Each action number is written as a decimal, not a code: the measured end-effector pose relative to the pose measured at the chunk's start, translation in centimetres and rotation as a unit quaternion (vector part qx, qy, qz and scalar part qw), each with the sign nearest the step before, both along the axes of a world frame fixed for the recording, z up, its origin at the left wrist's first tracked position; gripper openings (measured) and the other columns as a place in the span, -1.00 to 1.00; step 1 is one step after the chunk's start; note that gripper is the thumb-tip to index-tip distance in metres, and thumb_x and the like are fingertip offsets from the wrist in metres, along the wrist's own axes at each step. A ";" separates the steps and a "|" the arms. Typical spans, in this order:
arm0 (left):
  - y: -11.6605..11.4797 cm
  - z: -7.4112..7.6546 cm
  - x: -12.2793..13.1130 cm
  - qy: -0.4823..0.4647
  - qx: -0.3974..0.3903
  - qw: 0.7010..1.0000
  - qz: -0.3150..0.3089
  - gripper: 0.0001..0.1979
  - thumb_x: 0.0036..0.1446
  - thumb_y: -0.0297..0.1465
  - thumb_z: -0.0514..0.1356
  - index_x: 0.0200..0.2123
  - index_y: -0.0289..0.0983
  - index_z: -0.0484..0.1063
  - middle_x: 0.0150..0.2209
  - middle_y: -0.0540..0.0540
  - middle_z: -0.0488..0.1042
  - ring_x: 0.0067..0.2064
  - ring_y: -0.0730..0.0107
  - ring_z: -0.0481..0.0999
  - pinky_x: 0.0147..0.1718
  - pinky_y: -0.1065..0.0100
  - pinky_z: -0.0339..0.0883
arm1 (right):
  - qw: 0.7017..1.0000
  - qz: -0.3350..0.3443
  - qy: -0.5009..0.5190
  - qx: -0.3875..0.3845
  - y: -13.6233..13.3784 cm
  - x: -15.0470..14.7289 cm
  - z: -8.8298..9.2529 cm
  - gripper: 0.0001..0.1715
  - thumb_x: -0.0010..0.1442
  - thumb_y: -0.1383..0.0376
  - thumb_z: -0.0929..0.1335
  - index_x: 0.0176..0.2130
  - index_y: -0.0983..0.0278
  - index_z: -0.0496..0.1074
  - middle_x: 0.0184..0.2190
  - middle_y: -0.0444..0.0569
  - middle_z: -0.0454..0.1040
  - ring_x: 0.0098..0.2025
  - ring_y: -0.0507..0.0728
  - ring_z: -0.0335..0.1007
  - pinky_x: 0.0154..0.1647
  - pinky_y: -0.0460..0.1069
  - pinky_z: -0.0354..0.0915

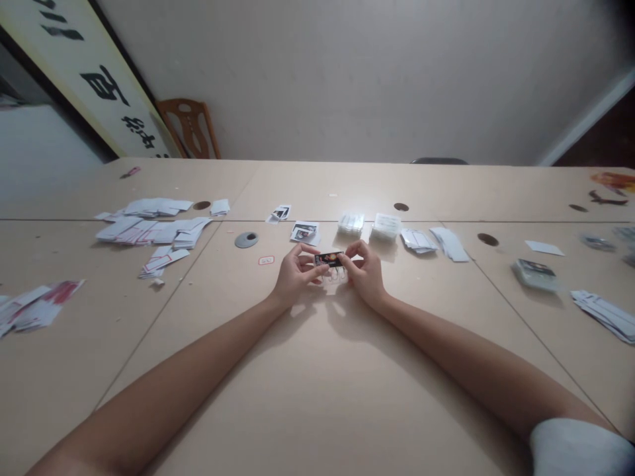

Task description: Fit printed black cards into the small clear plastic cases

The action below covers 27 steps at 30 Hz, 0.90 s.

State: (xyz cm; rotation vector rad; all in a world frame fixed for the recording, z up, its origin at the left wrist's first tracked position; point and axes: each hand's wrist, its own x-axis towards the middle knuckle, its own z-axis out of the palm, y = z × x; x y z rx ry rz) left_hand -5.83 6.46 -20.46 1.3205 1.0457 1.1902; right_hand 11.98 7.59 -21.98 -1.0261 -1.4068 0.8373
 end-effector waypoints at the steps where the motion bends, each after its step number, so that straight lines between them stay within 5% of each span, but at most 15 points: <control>1: 0.0 0.0 0.0 0.000 0.000 1.000 -0.001 -0.46 -0.12 -0.20 0.49 -0.19 -0.27 0.31 -0.38 -0.06 0.58 -0.37 0.28 0.63 -0.51 0.41 0.50 | 1.000 0.001 0.001 -0.002 0.0 0.0 0.0 -0.74 0.17 0.15 0.41 -0.38 0.22 0.30 -0.44 -0.18 0.35 -0.54 -0.02 0.29 -0.63 -0.12 0.17; 15: 0.2 -0.3 -0.1 0.003 0.023 1.000 0.002 -0.52 -0.08 -0.22 0.47 -0.21 -0.28 0.32 -0.39 -0.06 0.56 -0.42 0.40 0.56 -0.58 0.48 0.45 | 0.996 0.057 0.069 -0.018 0.3 0.1 0.0 -0.76 0.18 0.13 0.43 -0.35 0.22 0.36 -0.51 -0.24 0.38 -0.69 -0.06 0.24 -0.72 -0.12 0.13; 27: -0.1 0.1 0.0 0.005 0.026 1.000 0.012 -0.52 -0.08 -0.21 0.46 -0.20 -0.28 0.34 -0.35 -0.06 0.55 -0.42 0.37 0.57 -0.58 0.46 0.44 | 0.996 0.045 0.070 -0.043 0.5 0.0 0.1 -0.70 0.17 0.06 0.41 -0.36 0.22 0.35 -0.52 -0.22 0.41 -0.63 -0.04 0.30 -0.63 -0.10 0.25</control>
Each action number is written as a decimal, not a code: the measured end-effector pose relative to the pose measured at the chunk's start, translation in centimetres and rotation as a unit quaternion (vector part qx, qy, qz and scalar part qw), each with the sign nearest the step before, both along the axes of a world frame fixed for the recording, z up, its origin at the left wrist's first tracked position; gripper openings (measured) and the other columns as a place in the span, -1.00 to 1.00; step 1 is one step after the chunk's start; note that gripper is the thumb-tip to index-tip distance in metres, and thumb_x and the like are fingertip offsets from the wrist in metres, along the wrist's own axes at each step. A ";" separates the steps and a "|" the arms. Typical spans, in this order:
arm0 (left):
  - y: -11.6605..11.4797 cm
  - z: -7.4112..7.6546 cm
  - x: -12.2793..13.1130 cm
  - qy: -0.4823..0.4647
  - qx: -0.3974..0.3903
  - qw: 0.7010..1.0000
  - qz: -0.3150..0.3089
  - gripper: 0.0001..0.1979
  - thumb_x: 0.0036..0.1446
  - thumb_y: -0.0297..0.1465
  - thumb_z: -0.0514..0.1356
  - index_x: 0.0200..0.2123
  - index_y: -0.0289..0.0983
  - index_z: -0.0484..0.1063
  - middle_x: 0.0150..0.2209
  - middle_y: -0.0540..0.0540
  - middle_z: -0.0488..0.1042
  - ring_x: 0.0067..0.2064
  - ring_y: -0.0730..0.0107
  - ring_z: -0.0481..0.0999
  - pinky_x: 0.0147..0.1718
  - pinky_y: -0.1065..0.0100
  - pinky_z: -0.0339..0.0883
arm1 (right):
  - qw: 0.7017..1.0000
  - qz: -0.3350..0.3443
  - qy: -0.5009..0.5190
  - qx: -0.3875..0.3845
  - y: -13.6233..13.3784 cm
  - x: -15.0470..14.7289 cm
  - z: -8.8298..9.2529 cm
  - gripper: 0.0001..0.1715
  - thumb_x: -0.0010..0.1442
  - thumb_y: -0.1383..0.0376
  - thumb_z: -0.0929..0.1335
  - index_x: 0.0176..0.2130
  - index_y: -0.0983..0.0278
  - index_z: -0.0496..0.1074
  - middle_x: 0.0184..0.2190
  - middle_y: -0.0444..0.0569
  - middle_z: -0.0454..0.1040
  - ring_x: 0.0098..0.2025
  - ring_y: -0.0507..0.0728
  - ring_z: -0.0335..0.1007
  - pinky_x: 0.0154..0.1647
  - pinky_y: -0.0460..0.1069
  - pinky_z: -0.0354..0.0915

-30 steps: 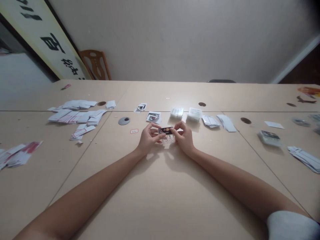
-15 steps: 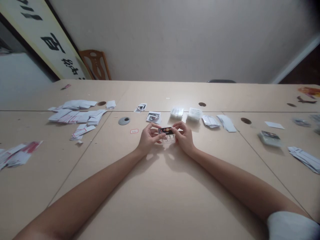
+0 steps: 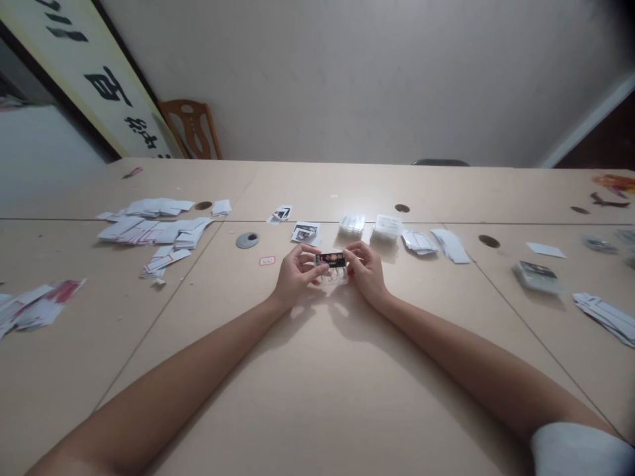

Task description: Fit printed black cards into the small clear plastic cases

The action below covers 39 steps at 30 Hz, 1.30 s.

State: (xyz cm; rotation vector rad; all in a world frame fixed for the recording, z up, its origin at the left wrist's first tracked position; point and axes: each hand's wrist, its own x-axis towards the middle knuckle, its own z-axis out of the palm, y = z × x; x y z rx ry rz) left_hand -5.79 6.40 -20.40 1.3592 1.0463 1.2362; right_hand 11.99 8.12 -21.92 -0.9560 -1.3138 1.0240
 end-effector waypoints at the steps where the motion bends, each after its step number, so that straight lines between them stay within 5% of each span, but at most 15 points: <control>1: 0.0 0.0 0.0 0.000 -0.001 1.000 0.000 -0.52 -0.09 -0.21 0.46 -0.19 -0.28 0.34 -0.35 -0.07 0.55 -0.41 0.36 0.58 -0.57 0.46 0.45 | 1.000 0.004 -0.002 -0.001 0.0 0.0 0.0 -0.70 0.15 0.07 0.42 -0.35 0.22 0.35 -0.52 -0.21 0.42 -0.62 -0.03 0.31 -0.62 -0.11 0.26; 35: 0.4 0.0 -0.2 -0.019 0.000 1.000 0.024 -0.53 -0.08 -0.28 0.44 -0.11 -0.31 0.43 -0.29 -0.11 0.57 -0.31 0.32 0.62 -0.50 0.46 0.46 | 0.998 0.063 0.017 -0.024 0.0 0.2 -0.1 -0.73 0.02 0.32 0.36 -0.20 0.20 0.32 -0.46 -0.21 0.51 -0.56 0.01 0.44 -0.59 -0.11 0.33; 39: 0.4 -0.1 -0.2 -0.020 0.002 1.000 0.014 -0.51 -0.09 -0.28 0.45 -0.09 -0.31 0.44 -0.29 -0.10 0.57 -0.31 0.31 0.62 -0.48 0.44 0.48 | 0.998 0.055 0.024 -0.034 0.0 0.3 -0.1 -0.80 0.09 0.23 0.36 -0.23 0.19 0.32 -0.55 -0.25 0.46 -0.62 0.01 0.40 -0.65 -0.11 0.30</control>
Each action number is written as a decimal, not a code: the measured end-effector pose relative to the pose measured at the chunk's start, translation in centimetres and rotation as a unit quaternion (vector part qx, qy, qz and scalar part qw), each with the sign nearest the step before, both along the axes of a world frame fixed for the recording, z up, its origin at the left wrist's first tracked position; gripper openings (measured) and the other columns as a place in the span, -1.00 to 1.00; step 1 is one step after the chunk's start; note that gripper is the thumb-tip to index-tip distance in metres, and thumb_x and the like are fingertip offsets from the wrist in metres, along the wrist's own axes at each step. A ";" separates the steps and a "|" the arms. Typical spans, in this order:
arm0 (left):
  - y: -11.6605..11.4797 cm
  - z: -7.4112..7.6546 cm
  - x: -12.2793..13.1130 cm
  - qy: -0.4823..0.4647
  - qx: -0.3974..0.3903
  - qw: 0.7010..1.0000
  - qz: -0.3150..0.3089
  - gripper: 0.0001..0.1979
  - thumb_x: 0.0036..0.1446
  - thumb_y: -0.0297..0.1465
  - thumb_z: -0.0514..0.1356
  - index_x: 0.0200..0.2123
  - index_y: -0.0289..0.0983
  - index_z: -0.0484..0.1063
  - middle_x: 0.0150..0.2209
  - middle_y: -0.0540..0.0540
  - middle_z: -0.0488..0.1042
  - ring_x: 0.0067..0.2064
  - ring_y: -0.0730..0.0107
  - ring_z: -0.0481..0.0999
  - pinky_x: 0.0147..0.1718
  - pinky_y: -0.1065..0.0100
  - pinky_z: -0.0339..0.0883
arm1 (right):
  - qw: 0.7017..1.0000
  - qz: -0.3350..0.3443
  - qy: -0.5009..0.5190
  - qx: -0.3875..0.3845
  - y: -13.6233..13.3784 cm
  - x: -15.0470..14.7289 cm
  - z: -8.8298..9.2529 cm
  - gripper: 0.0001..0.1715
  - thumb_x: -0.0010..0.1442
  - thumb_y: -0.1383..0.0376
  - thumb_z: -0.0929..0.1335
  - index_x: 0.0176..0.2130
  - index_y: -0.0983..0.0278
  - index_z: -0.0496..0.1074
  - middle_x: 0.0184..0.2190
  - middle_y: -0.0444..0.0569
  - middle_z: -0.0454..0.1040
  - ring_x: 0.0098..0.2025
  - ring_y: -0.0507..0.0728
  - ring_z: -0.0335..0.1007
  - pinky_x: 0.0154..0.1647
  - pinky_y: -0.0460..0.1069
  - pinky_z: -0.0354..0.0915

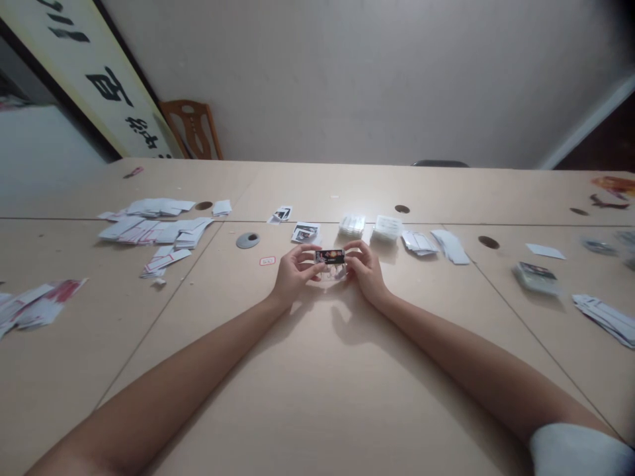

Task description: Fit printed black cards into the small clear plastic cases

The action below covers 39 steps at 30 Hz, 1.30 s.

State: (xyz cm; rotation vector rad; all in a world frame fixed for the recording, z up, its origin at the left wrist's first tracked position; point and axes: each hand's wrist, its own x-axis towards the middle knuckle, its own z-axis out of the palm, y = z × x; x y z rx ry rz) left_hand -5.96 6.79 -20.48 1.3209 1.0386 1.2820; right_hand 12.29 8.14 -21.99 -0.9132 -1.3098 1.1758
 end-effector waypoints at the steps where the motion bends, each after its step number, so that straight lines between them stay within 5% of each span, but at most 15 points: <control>1: 0.0 0.0 0.0 0.000 0.000 1.000 -0.003 -0.51 -0.10 -0.28 0.46 -0.09 -0.30 0.44 -0.30 -0.10 0.57 -0.31 0.31 0.62 -0.48 0.44 0.48 | 1.000 -0.006 -0.001 -0.001 0.0 0.0 0.0 -0.79 0.11 0.18 0.37 -0.25 0.19 0.32 -0.56 -0.25 0.45 -0.62 0.01 0.40 -0.67 -0.12 0.28; 13: 0.1 -0.2 0.2 -0.022 -0.014 1.000 0.013 -0.60 0.02 -0.10 0.38 -0.28 -0.29 0.40 -0.45 -0.01 0.49 -0.53 0.49 0.49 -0.59 0.45 0.49 | 0.999 -0.032 -0.023 0.007 0.2 -0.4 -0.1 -0.68 0.15 0.03 0.39 -0.34 0.21 0.30 -0.57 -0.24 0.41 -0.65 -0.02 0.34 -0.71 -0.15 0.20; 18: 0.3 -0.2 0.2 -0.045 -0.030 0.998 0.015 -0.58 0.01 -0.09 0.38 -0.28 -0.29 0.39 -0.41 -0.01 0.51 -0.54 0.53 0.48 -0.56 0.44 0.51 | 0.998 -0.030 -0.045 0.027 0.1 -0.3 -0.3 -0.66 0.18 0.04 0.40 -0.21 0.21 0.33 -0.37 -0.14 0.49 -0.50 0.02 0.43 -0.58 -0.11 0.32; 26: 0.2 -0.5 0.0 -0.061 -0.034 0.997 -0.014 -0.59 0.07 -0.15 0.36 -0.17 -0.29 0.34 -0.23 -0.11 0.58 -0.33 0.35 0.65 -0.32 0.33 0.59 | 0.974 -0.045 -0.183 0.126 -0.8 -0.8 -0.3 -0.21 0.04 0.11 0.52 0.15 0.16 0.18 0.09 0.14 0.32 -0.05 0.24 0.41 -0.34 0.04 0.47; 31: 0.1 -0.5 0.1 -0.037 0.001 0.999 -0.022 -0.57 0.05 -0.13 0.37 -0.18 -0.27 0.34 -0.20 -0.13 0.57 -0.24 0.21 0.65 -0.51 0.41 0.52 | 0.965 -0.015 -0.193 0.178 -1.5 -1.2 -0.8 -0.05 0.05 0.12 0.52 0.26 0.15 0.05 0.17 0.20 0.26 0.12 0.32 0.35 -0.10 0.15 0.48; 39: -0.3 -0.4 0.3 0.005 0.032 0.999 -0.031 -0.57 0.01 -0.15 0.40 -0.16 -0.26 0.37 -0.24 -0.08 0.56 -0.25 0.32 0.62 -0.36 0.38 0.54 | 0.960 -0.075 -0.185 0.198 -1.2 -1.2 -0.9 -0.15 0.08 0.20 0.49 0.23 0.10 0.06 0.09 0.14 0.35 0.06 0.28 0.40 -0.12 0.17 0.47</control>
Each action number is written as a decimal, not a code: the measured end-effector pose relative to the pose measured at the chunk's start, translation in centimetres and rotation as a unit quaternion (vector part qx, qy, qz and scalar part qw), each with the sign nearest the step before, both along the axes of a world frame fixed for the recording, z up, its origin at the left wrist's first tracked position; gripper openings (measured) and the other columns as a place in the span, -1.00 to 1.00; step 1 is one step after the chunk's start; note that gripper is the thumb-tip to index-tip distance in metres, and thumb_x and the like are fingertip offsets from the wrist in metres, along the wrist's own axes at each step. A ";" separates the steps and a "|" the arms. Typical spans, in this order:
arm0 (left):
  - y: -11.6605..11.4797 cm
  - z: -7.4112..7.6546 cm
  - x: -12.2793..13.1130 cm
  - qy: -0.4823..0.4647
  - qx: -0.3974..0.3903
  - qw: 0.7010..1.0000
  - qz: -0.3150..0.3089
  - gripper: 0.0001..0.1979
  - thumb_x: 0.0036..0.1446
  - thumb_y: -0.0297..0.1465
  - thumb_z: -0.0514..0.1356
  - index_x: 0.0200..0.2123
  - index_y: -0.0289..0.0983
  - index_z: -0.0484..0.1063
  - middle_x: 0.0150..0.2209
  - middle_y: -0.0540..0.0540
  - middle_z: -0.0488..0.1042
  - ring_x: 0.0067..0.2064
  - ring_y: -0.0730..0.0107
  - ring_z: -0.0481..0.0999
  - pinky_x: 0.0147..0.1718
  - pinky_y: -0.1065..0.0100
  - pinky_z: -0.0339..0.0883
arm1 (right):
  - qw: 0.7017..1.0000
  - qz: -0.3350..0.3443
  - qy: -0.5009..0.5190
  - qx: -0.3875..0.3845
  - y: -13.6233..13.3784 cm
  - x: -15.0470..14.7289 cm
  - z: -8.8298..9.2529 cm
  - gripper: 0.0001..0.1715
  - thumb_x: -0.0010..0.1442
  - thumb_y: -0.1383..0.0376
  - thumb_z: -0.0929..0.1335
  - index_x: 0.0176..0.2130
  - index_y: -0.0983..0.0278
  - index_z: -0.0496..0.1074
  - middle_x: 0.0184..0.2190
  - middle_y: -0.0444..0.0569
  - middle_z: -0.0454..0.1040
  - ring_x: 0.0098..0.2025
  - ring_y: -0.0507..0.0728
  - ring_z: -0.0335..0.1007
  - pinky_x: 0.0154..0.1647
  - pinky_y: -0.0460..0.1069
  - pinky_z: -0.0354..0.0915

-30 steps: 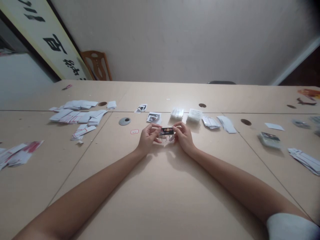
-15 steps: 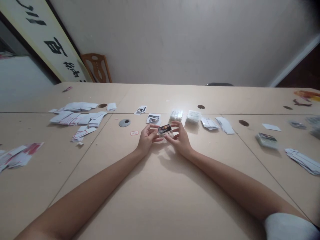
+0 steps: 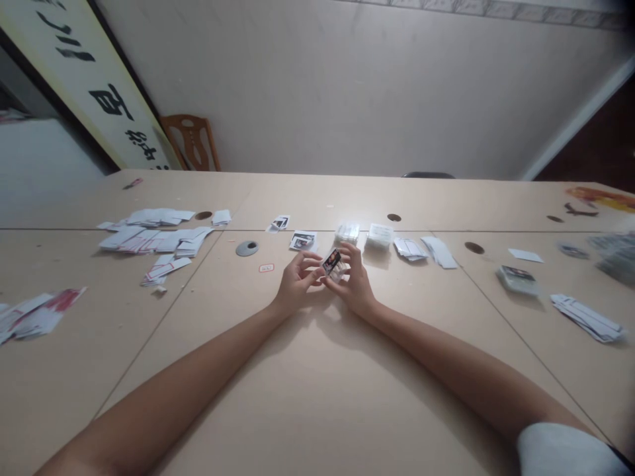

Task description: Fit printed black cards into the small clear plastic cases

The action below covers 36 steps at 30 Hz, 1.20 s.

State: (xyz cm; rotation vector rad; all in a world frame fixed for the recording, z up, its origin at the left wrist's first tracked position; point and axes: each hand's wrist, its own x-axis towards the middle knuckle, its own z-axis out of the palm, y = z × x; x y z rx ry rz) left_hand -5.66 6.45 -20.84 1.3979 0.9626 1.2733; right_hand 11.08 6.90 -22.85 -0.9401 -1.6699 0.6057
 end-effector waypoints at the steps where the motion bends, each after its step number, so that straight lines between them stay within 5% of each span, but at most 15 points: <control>1: 0.0 0.0 0.0 0.006 0.000 1.000 0.001 -0.56 0.01 -0.15 0.40 -0.15 -0.25 0.37 -0.23 -0.08 0.55 -0.25 0.33 0.62 -0.35 0.38 0.54 | 1.000 -0.007 0.003 0.001 0.0 0.0 0.0 -0.16 0.09 0.20 0.48 0.22 0.10 0.06 0.08 0.13 0.37 0.03 0.27 0.41 -0.15 0.15 0.47; 9: 0.5 -0.3 -0.2 0.061 0.018 0.997 0.053 -0.66 0.15 -0.13 0.26 -0.15 -0.25 0.35 -0.07 -0.09 0.46 -0.43 0.51 0.55 -0.57 0.50 0.33 | 0.993 -0.105 0.020 0.059 1.9 2.5 0.1 -0.14 0.05 0.15 0.51 0.20 0.11 0.08 0.15 0.17 0.30 0.05 0.29 0.40 -0.10 0.18 0.47; 14: 0.7 -0.5 -0.2 0.076 0.031 0.994 0.069 -0.71 0.15 -0.17 0.24 -0.17 -0.24 0.35 -0.10 -0.07 0.43 -0.41 0.50 0.52 -0.54 0.47 0.35 | 0.966 -0.246 -0.003 0.081 3.6 11.2 1.3 -0.11 0.00 0.07 0.51 0.18 0.18 0.08 0.00 0.13 0.39 -0.02 0.29 0.44 -0.24 0.11 0.45; 19: 0.6 -0.6 0.0 0.087 0.043 0.992 0.082 -0.73 0.18 -0.18 0.21 -0.19 -0.23 0.35 -0.12 -0.06 0.42 -0.38 0.47 0.53 -0.53 0.45 0.36 | 0.870 -0.478 -0.123 0.017 2.4 23.9 2.3 0.09 -0.06 0.11 0.53 0.27 0.36 0.02 -0.01 0.28 0.43 -0.03 0.36 0.43 -0.06 0.20 0.33; 23: 0.5 -0.5 0.0 0.095 0.054 0.991 0.082 -0.72 0.20 -0.14 0.18 -0.20 -0.23 0.36 -0.15 -0.06 0.43 -0.37 0.44 0.53 -0.53 0.45 0.36 | 0.773 -0.596 -0.193 -0.096 -0.2 30.1 2.3 0.20 -0.06 0.10 0.56 0.33 0.40 -0.02 -0.03 0.43 0.48 -0.05 0.44 0.46 -0.13 0.20 0.26; 26: 0.5 -0.5 0.0 0.102 0.061 0.989 0.085 -0.71 0.21 -0.12 0.18 -0.20 -0.24 0.36 -0.16 -0.07 0.44 -0.37 0.43 0.54 -0.54 0.45 0.36 | 0.710 -0.654 -0.222 -0.136 -1.8 31.3 2.3 0.19 -0.04 0.06 0.55 0.34 0.35 -0.02 0.07 0.49 0.43 0.02 0.47 0.43 -0.10 0.22 0.23; 29: 0.5 -0.4 0.0 0.108 0.067 0.988 0.087 -0.70 0.22 -0.11 0.16 -0.21 -0.24 0.36 -0.17 -0.07 0.44 -0.38 0.43 0.54 -0.54 0.45 0.36 | 0.679 -0.675 -0.218 -0.188 -2.6 31.3 2.6 0.18 -0.01 0.01 0.53 0.35 0.32 -0.04 0.08 0.48 0.43 0.06 0.47 0.43 -0.06 0.22 0.22; 33: 0.5 -0.4 -0.1 0.117 0.077 0.986 0.094 -0.68 0.25 -0.09 0.11 -0.21 -0.24 0.36 -0.16 -0.08 0.44 -0.38 0.43 0.55 -0.53 0.44 0.37 | 0.672 -0.665 -0.204 -0.254 -2.7 31.2 3.2 0.17 -0.01 -0.02 0.52 0.35 0.27 -0.03 0.05 0.44 0.47 0.11 0.50 0.40 0.02 0.27 0.18; 36: 0.4 -0.4 0.1 0.134 0.087 0.982 0.099 -0.67 0.26 -0.08 0.08 -0.22 -0.24 0.35 -0.17 -0.09 0.45 -0.39 0.41 0.56 -0.54 0.43 0.38 | 0.694 -0.654 -0.180 -0.241 -2.3 31.7 2.8 0.22 -0.09 0.00 0.56 0.34 0.26 0.02 0.04 0.52 0.45 0.11 0.55 0.36 0.04 0.35 0.09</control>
